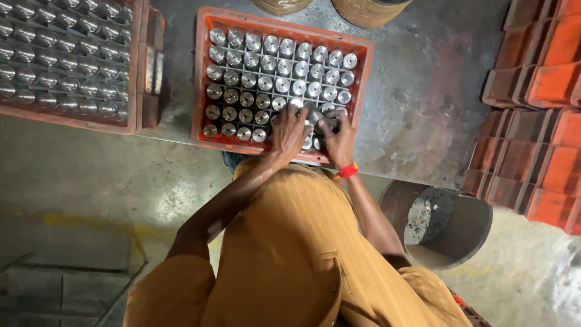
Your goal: The person picks small metal cups from an orange crate and places them one by one into the cells of a grid tray on the work table, occasionally reaching into buckets of dark material beside the trays and repositioning filled trays on the table.
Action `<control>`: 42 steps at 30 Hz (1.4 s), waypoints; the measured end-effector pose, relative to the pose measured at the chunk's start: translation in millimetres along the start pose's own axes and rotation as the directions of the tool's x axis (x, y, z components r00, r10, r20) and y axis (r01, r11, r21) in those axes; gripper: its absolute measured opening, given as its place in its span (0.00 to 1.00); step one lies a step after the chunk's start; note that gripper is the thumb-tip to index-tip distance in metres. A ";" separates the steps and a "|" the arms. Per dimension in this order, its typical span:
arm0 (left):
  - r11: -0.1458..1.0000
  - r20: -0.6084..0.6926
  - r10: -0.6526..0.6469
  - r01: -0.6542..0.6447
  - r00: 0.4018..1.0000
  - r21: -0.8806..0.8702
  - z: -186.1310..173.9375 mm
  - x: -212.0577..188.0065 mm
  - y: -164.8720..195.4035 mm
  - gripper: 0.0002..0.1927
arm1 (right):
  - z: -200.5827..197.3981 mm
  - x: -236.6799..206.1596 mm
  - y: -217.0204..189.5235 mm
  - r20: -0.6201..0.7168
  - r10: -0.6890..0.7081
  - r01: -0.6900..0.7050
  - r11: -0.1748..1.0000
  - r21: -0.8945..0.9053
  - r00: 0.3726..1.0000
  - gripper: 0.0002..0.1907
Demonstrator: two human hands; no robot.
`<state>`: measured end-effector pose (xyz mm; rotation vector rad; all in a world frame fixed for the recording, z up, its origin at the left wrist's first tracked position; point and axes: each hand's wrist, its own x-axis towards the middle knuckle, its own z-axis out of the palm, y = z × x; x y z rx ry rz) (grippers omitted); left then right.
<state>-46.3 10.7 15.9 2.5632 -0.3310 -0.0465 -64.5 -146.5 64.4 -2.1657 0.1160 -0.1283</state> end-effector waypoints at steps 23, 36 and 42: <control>0.194 0.269 -0.195 0.306 0.943 -0.932 -33.6 8.5 -13.3 0.26 | -69.8 -6.7 27.8 0.040 0.301 -0.207 0.549 0.809 0.953 0.25; 0.895 -0.028 0.293 -0.285 0.956 -0.342 -9.2 -34.6 -9.3 0.29 | -36.1 -37.8 11.1 0.092 -0.212 0.229 0.937 -0.263 0.973 0.12; 0.886 0.113 0.463 -0.457 0.879 -0.076 7.7 -20.1 -24.5 0.19 | -37.7 -31.2 13.8 0.385 -0.140 0.296 0.875 -0.383 0.912 0.14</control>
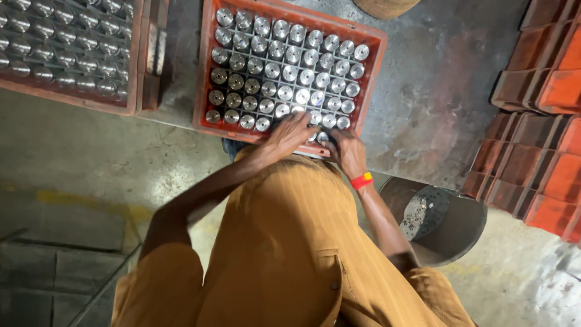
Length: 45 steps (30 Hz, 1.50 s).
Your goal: The person picks small metal cups from an orange crate and places them one by one into the cells of a grid tray on the work table, occasionally reaching into buckets of dark material beside the trays and repositioning filled trays on the table.
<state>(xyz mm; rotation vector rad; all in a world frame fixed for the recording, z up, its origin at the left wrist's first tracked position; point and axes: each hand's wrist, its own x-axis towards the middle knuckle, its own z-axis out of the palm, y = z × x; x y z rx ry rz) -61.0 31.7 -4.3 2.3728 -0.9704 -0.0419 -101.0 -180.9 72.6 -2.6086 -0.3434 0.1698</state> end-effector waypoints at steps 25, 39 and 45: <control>0.983 0.202 -0.027 0.063 0.979 -0.171 -13.5 -16.9 -2.1 0.17 | -29.1 0.1 9.7 0.132 -0.162 0.142 0.978 0.152 0.978 0.19; 0.953 0.025 0.250 -0.250 0.968 0.171 -2.2 108.5 16.6 0.09 | -18.1 14.6 22.0 0.142 -0.324 0.354 0.853 -0.384 0.935 0.14; 0.902 0.138 0.397 -0.414 0.907 0.121 -10.1 120.7 6.7 0.03 | -24.2 11.6 34.3 0.162 -0.353 0.380 0.904 -0.197 0.922 0.14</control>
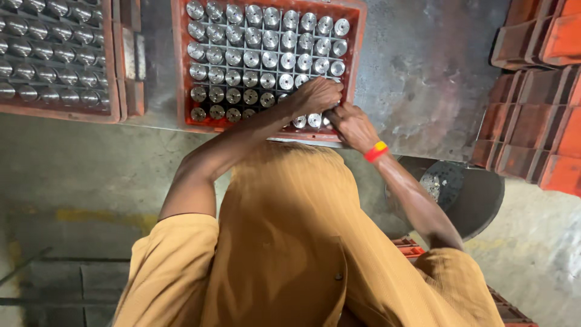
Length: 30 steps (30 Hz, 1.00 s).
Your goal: The person picks small metal cups from an orange crate and places them one by one into the cells of a grid tray on the work table, occasionally reaching into buckets of dark material beside the trays and repositioning filled trays on the table.
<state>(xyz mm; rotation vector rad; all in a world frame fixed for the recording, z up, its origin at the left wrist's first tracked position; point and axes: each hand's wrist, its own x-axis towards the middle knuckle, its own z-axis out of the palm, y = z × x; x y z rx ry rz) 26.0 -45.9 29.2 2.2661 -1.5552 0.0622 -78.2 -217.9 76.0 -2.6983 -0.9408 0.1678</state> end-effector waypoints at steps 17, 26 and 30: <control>0.736 -0.047 -0.402 0.292 0.915 -0.610 20.5 -52.2 25.6 0.20 | 1.0 -27.0 -68.7 -0.137 0.550 -0.465 0.794 0.391 0.824 0.21; 0.586 0.399 -0.514 0.651 0.759 -0.483 -11.8 -27.9 12.4 0.17 | -9.5 -10.3 -56.9 -0.307 0.520 -0.441 0.849 0.292 0.797 0.12; 0.842 -0.371 -0.524 0.400 0.767 -0.362 -17.5 -15.5 1.3 0.09 | -1.2 14.9 -28.5 -0.360 0.567 -0.513 0.824 0.243 0.740 0.13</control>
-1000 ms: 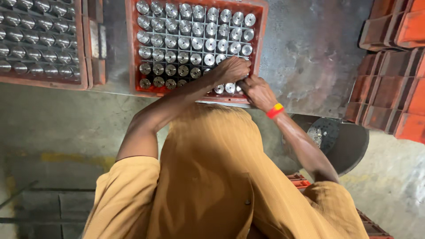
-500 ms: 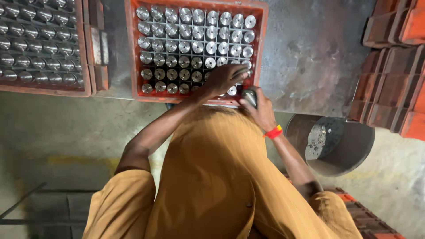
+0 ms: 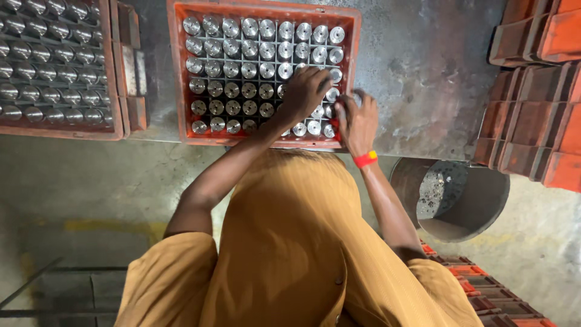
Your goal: The person picks small metal cups from an orange crate and places them one by one into the cells of a grid tray on the work table, occasionally reaching into buckets of dark material beside the trays and repositioning filled trays on the table.
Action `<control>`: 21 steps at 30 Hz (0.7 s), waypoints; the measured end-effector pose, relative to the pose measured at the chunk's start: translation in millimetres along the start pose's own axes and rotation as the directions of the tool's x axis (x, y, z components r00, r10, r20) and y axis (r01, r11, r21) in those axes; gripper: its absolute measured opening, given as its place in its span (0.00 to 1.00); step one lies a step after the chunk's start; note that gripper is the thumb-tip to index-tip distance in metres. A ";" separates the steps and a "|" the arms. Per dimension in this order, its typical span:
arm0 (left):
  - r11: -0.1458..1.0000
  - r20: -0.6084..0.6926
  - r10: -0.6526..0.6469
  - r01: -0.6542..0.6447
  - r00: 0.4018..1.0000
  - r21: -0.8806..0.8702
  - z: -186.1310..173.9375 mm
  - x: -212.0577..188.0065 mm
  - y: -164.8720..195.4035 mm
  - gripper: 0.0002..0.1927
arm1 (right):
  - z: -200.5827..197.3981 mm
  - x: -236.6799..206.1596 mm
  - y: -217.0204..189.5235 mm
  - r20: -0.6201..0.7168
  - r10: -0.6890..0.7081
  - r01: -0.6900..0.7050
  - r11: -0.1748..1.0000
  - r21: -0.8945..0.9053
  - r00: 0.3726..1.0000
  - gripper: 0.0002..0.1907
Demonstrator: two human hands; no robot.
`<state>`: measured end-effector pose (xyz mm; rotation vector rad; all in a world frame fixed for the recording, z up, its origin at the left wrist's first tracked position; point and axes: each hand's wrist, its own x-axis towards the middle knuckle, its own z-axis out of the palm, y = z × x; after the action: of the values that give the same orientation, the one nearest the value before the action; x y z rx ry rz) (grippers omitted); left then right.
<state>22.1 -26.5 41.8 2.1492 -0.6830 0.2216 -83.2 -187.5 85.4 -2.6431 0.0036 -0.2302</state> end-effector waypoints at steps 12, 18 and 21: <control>0.952 0.195 -0.010 -0.050 0.981 0.301 15.1 39.4 1.7 0.19 | 37.9 32.6 -0.7 -0.015 0.042 -0.044 0.935 -0.353 0.999 0.24; 0.970 0.280 0.038 -0.103 0.959 0.221 9.7 47.9 1.5 0.14 | 33.5 39.1 -3.1 -0.014 0.016 -0.019 0.982 -0.186 1.000 0.19; 0.985 0.094 0.146 -0.153 0.985 0.080 -6.6 48.3 -4.5 0.19 | 14.8 29.6 11.5 -0.123 -0.078 0.066 0.993 -0.098 0.989 0.16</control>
<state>65.4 -38.3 61.4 2.2026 -0.9018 0.2426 -51.2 -192.0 71.9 -2.7200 -0.0398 -0.4314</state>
